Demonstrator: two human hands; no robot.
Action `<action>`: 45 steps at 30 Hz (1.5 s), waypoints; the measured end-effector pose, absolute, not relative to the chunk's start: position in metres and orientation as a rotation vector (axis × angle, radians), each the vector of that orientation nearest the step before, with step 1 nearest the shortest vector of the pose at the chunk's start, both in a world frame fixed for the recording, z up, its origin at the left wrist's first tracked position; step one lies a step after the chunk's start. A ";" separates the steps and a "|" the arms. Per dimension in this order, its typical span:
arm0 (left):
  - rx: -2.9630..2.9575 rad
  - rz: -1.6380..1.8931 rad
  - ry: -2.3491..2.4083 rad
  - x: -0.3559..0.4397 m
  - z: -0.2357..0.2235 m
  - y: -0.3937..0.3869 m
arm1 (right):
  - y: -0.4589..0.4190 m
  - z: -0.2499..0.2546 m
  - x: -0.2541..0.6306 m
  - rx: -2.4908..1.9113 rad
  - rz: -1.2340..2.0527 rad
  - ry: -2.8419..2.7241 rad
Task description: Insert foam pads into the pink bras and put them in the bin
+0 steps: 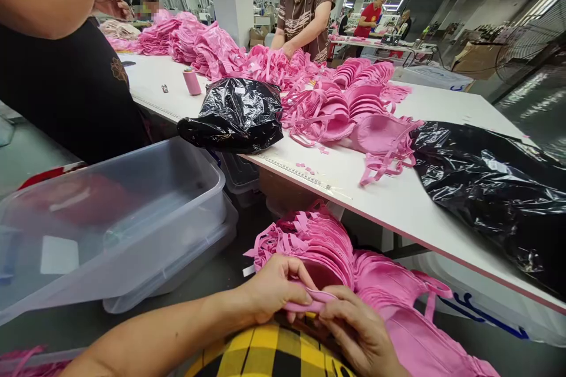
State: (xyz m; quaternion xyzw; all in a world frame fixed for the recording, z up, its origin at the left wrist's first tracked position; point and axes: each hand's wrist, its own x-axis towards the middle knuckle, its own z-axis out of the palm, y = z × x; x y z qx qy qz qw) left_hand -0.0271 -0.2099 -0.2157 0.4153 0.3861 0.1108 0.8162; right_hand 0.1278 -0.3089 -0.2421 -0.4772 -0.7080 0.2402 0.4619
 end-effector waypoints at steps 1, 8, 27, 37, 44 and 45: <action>0.857 0.220 0.828 -0.027 -0.216 -0.210 | -0.310 -0.243 0.129 -1.160 0.611 -1.788; 0.736 0.144 0.818 -0.031 -0.218 -0.207 | -0.314 -0.252 0.135 -1.183 0.515 -1.898; 2.155 0.474 0.287 -0.047 -0.212 -0.207 | -0.313 -0.253 0.103 -1.375 1.044 -1.127; 2.235 0.760 0.368 -0.057 -0.233 -0.214 | -0.297 -0.248 0.093 -1.385 1.436 -0.856; 2.032 0.818 0.633 -0.080 -0.242 -0.217 | -0.287 -0.255 0.092 -1.295 1.576 -0.936; 2.074 0.856 0.632 -0.086 -0.244 -0.216 | -0.285 -0.258 0.095 -1.326 1.489 -0.993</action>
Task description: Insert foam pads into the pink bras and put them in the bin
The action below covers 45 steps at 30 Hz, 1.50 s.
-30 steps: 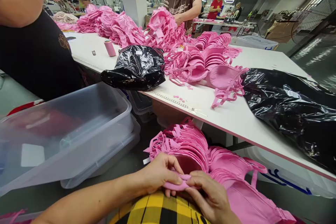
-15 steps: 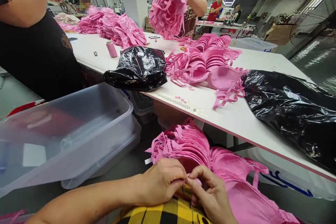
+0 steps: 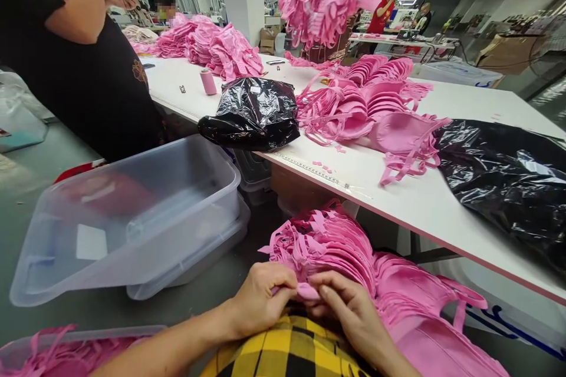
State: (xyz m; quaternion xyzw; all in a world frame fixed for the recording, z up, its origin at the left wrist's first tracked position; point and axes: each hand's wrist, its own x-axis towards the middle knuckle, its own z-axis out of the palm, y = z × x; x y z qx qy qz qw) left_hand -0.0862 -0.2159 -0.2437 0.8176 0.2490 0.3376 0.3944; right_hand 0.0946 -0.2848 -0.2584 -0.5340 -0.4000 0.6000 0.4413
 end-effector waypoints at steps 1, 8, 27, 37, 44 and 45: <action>2.132 0.901 0.620 -0.092 -0.245 -0.214 | -0.283 -0.262 0.098 -1.370 1.369 -1.074; 2.478 1.105 0.389 -0.108 -0.251 -0.201 | -0.269 -0.269 0.107 -1.579 0.635 -1.696; 2.965 1.180 -0.180 -0.079 -0.246 -0.176 | -0.263 -0.251 0.109 -1.548 1.170 -1.407; 2.957 1.248 -0.420 -0.065 -0.262 -0.175 | -0.271 -0.245 0.108 -1.622 1.066 -1.389; 3.001 1.086 -0.710 -0.063 -0.246 -0.165 | -0.277 -0.251 0.100 -1.549 0.524 -1.706; 3.005 1.066 -0.715 -0.062 -0.247 -0.163 | -0.276 -0.252 0.099 -1.548 0.525 -1.697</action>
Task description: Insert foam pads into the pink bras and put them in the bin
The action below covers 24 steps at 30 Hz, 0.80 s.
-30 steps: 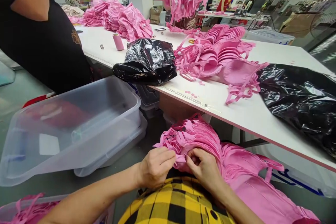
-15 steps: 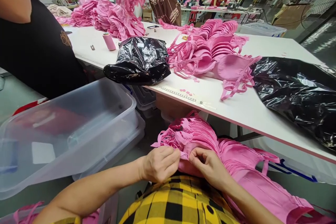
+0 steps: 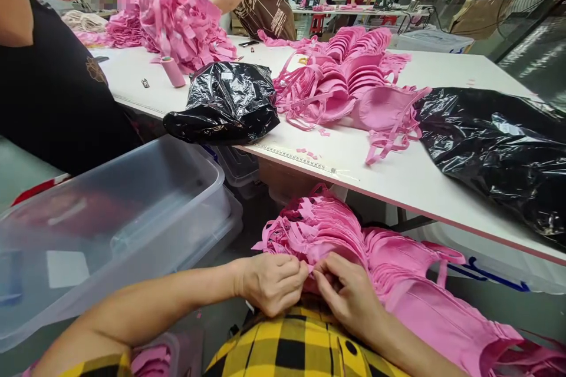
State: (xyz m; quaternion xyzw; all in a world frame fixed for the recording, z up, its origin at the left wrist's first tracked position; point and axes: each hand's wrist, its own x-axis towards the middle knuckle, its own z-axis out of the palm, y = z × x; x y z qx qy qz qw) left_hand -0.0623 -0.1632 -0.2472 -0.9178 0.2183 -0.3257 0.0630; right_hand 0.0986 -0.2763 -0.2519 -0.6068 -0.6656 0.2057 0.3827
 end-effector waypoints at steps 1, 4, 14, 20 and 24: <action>-2.777 -0.979 0.662 -0.062 -0.249 -0.162 | -0.275 -0.253 0.098 -1.562 0.538 -1.671; -2.842 -1.044 0.634 -0.057 -0.256 -0.161 | -0.273 -0.254 0.098 -1.598 0.567 -1.618; -3.111 -1.758 -0.390 -0.037 -0.279 -0.192 | -0.291 -0.256 0.109 -1.675 0.287 -1.596; -3.029 -1.441 -0.198 -0.051 -0.268 -0.193 | -0.298 -0.259 0.103 -1.729 0.259 -1.632; -2.976 -1.334 -0.183 -0.053 -0.266 -0.194 | -0.295 -0.261 0.098 -1.707 0.187 -1.649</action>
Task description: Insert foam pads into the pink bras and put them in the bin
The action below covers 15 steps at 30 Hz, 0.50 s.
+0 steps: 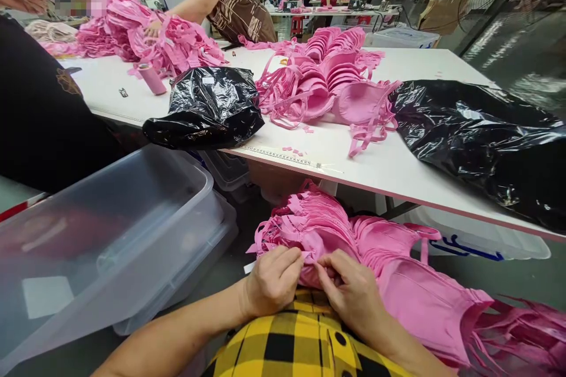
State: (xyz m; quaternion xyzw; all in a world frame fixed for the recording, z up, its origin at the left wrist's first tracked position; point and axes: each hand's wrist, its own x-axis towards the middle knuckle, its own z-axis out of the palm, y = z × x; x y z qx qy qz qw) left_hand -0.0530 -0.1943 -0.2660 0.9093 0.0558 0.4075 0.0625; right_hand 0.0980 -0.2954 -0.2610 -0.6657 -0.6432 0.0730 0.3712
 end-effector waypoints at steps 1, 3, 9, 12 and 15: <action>2.782 1.218 0.164 -0.053 -0.267 -0.195 | -0.295 -0.262 0.097 -1.692 0.161 -1.652; 2.852 1.164 0.087 -0.053 -0.268 -0.195 | -0.295 -0.262 0.095 -1.651 0.135 -1.668; 2.865 1.058 -0.056 -0.045 -0.265 -0.193 | -0.297 -0.262 0.093 -1.593 0.165 -1.684; 2.804 1.027 -0.178 -0.041 -0.266 -0.190 | -0.298 -0.263 0.096 -1.601 0.258 -1.682; 2.725 0.992 -0.324 -0.043 -0.267 -0.184 | -0.298 -0.260 0.102 -1.612 0.446 -1.672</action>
